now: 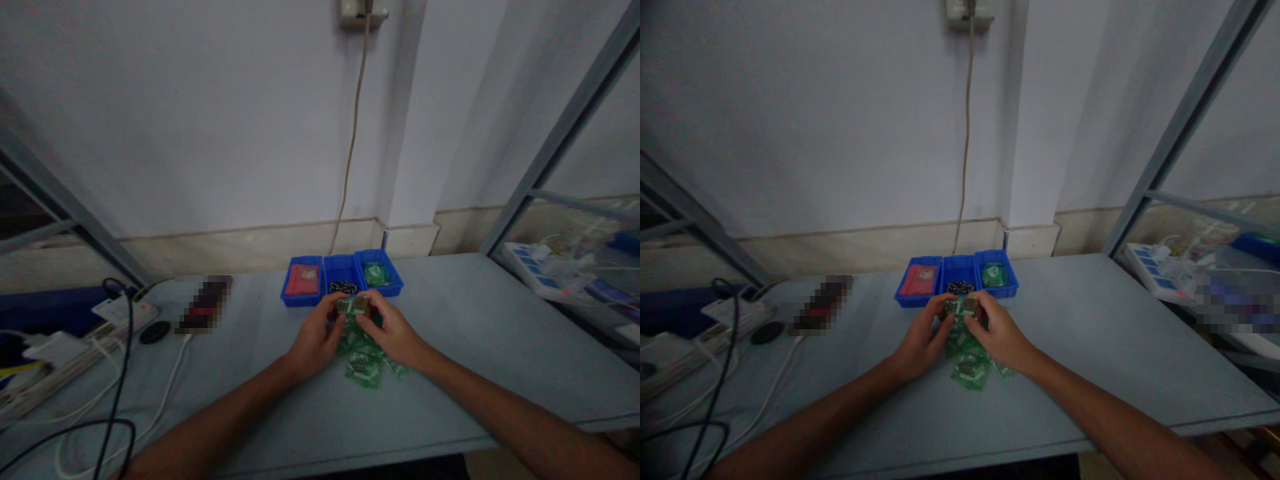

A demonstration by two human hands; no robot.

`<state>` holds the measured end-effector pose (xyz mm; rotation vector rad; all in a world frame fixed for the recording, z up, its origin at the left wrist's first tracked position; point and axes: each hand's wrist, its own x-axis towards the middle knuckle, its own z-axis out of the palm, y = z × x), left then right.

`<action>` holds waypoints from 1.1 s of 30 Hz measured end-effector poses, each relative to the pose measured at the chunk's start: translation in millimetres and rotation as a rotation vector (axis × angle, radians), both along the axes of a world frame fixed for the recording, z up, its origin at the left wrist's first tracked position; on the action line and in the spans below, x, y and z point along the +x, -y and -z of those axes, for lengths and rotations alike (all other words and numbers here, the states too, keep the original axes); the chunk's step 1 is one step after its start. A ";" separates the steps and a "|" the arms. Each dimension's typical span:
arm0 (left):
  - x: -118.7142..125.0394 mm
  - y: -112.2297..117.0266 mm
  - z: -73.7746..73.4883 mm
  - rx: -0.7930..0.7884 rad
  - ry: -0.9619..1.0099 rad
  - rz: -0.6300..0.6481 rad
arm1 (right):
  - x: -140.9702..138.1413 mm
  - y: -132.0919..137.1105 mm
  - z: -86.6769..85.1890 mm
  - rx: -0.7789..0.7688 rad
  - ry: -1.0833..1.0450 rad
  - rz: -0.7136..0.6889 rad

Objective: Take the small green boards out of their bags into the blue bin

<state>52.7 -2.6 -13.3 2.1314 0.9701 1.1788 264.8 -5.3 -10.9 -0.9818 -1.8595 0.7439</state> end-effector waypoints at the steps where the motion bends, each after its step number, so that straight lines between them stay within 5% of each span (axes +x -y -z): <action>1: -0.5 0.1 -0.2 -0.013 0.005 0.007 | 0.0 -0.3 0.7 0.001 0.005 0.003; 33: 0.6 -0.5 -1.2 0.011 -0.144 -0.052 | -0.1 1.6 -2.9 -0.020 -0.007 -0.036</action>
